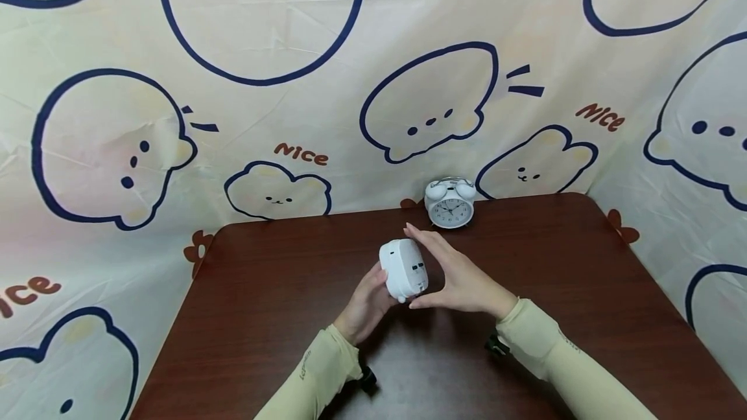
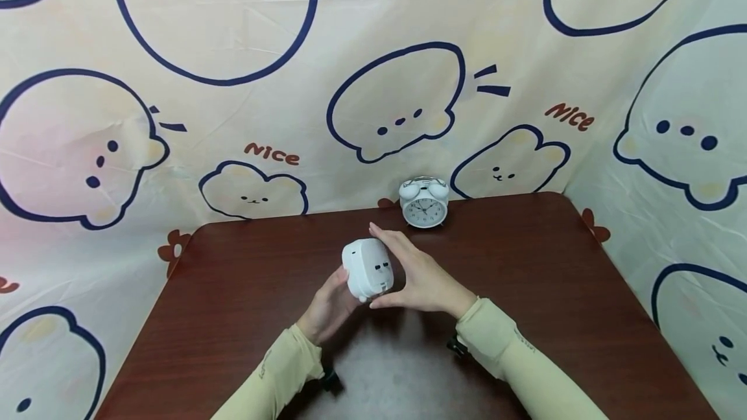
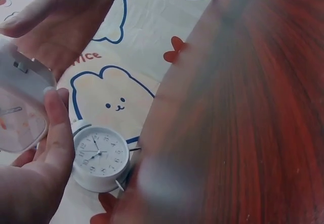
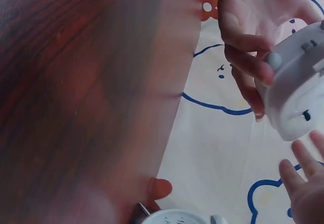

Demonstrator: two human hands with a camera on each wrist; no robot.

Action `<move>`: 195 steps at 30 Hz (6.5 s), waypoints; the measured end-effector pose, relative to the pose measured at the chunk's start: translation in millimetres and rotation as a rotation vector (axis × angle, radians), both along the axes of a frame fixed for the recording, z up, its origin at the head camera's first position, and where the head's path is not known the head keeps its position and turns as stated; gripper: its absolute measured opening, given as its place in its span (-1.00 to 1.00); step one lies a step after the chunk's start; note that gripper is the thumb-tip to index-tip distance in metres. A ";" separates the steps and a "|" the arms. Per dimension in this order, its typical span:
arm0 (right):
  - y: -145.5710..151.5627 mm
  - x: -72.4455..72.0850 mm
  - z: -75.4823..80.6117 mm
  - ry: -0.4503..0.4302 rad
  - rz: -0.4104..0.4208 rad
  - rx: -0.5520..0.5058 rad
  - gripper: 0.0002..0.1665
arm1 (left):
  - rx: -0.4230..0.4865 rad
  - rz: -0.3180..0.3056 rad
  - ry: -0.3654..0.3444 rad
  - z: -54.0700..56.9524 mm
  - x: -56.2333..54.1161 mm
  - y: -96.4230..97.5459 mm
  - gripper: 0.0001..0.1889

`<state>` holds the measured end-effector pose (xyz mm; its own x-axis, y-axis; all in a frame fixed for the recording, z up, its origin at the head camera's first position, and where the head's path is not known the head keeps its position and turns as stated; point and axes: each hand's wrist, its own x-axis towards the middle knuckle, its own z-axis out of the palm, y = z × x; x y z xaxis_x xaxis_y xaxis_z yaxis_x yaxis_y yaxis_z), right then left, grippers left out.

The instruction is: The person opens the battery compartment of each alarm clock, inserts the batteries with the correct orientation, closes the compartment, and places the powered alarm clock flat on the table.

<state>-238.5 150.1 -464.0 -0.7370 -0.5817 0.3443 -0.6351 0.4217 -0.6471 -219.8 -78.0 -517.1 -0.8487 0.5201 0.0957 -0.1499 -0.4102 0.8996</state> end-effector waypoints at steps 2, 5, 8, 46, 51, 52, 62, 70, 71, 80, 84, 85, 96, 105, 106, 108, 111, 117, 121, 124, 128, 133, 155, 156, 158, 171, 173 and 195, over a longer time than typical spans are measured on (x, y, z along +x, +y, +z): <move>-0.5 0.3 0.4 0.031 0.007 0.014 0.49 | -0.007 0.011 -0.004 -0.3 -0.3 -0.3 -0.35; -2.4 0.7 -0.1 0.072 0.017 0.027 0.45 | -0.012 0.012 -0.009 -0.2 0.0 -0.9 -0.38; -4.7 1.3 -0.5 0.111 0.018 0.034 0.43 | -0.020 0.016 -0.018 0.3 0.2 -1.7 -0.36; -15.1 5.9 2.4 0.129 -0.077 -0.094 0.27 | -0.029 -0.014 -0.133 -9.6 -2.1 -5.0 -0.46; -16.2 6.5 1.2 0.115 -0.066 -0.098 0.26 | 0.023 0.013 -0.102 -8.2 -0.3 -2.2 -0.57; -16.4 6.5 1.1 0.115 -0.066 -0.101 0.26 | 0.029 0.023 -0.102 -7.7 0.0 -1.9 -0.57; -12.6 2.7 6.4 0.065 -0.044 -0.113 0.30 | 0.038 0.081 -0.108 -3.9 0.5 0.7 -0.43; 5.2 -6.8 12.0 -0.193 0.088 -0.156 0.24 | 0.005 0.159 -0.092 -8.9 1.4 1.2 -0.59; 6.2 -7.2 12.5 -0.211 0.098 -0.167 0.19 | 0.000 0.167 -0.091 -9.0 1.3 0.9 -0.62; 6.8 -10.2 9.9 -0.246 -0.003 -0.176 -0.33 | -0.053 0.231 -0.112 -9.3 -0.2 -1.7 -0.67; 7.4 -10.5 8.3 -0.281 -0.030 -0.185 -0.42 | -0.074 0.259 -0.111 -9.3 0.0 -1.7 -0.69; 7.4 -10.5 8.3 -0.285 -0.033 -0.188 -0.42 | -0.087 0.267 -0.107 -9.1 -0.2 -1.5 -0.69; 10.0 -6.7 15.8 -0.304 -0.016 -0.197 -0.45 | -0.193 0.326 -0.011 -2.6 0.7 -1.7 -0.70; 12.4 -4.3 14.5 -0.332 -0.013 -0.222 -0.47 | -0.210 0.283 0.057 -1.7 -3.3 -9.2 -0.52; 13.1 -4.7 13.2 -0.333 -0.018 -0.223 -0.47 | -0.222 0.281 0.048 -1.8 -3.7 -10.2 -0.48; 14.7 -5.9 10.4 -0.335 -0.019 -0.224 -0.48 | -0.249 0.270 0.036 -2.0 -4.9 -12.0 -0.41; 16.7 -7.8 7.2 -0.346 -0.020 -0.225 -0.48 | -0.283 0.253 0.040 -0.9 -5.3 -14.5 -0.41; 18.9 -10.3 4.1 -0.386 -0.013 -0.222 -0.47 | -0.397 0.281 0.168 7.5 -3.7 -17.2 -0.59; 18.6 -10.0 2.0 -0.403 -0.014 -0.230 -0.45 | -0.428 0.289 0.212 10.8 -3.5 -17.8 -0.63; 17.9 -9.4 1.3 -0.411 -0.014 -0.227 -0.46 | -0.432 0.284 0.212 10.8 -3.4 -18.5 -0.64; 17.0 -10.2 -0.2 -0.413 -0.013 -0.228 -0.45 | -0.446 0.274 0.212 9.7 -3.6 -19.8 -0.62; 15.5 -12.2 -1.2 -0.403 -0.005 -0.239 -0.43 | -0.488 0.276 0.242 8.8 -6.6 -22.1 -0.60; 0.0 -44.4 -9.8 -0.135 -0.002 -0.194 -0.32 | -0.666 0.324 0.481 14.6 -43.8 -41.5 -0.56; -1.7 -47.5 -10.0 -0.134 -0.004 -0.192 -0.31 | -0.669 0.329 0.486 14.1 -46.8 -42.9 -0.56; -5.4 -54.2 -10.2 -0.131 -0.011 -0.179 -0.30 | -0.674 0.339 0.483 13.3 -52.7 -45.9 -0.55; -25.0 -93.6 -11.7 0.004 -0.063 -0.059 -0.28 | -0.742 0.382 0.514 10.1 -95.0 -60.2 -0.52; -26.5 -98.6 -11.6 -0.004 -0.079 -0.062 -0.30 | -0.745 0.377 0.520 9.7 -100.8 -59.8 -0.51; -39.2 -129.9 -30.4 -0.003 -0.246 -0.006 -0.34 | -0.853 0.458 0.508 -0.7 -129.3 -38.6 -0.48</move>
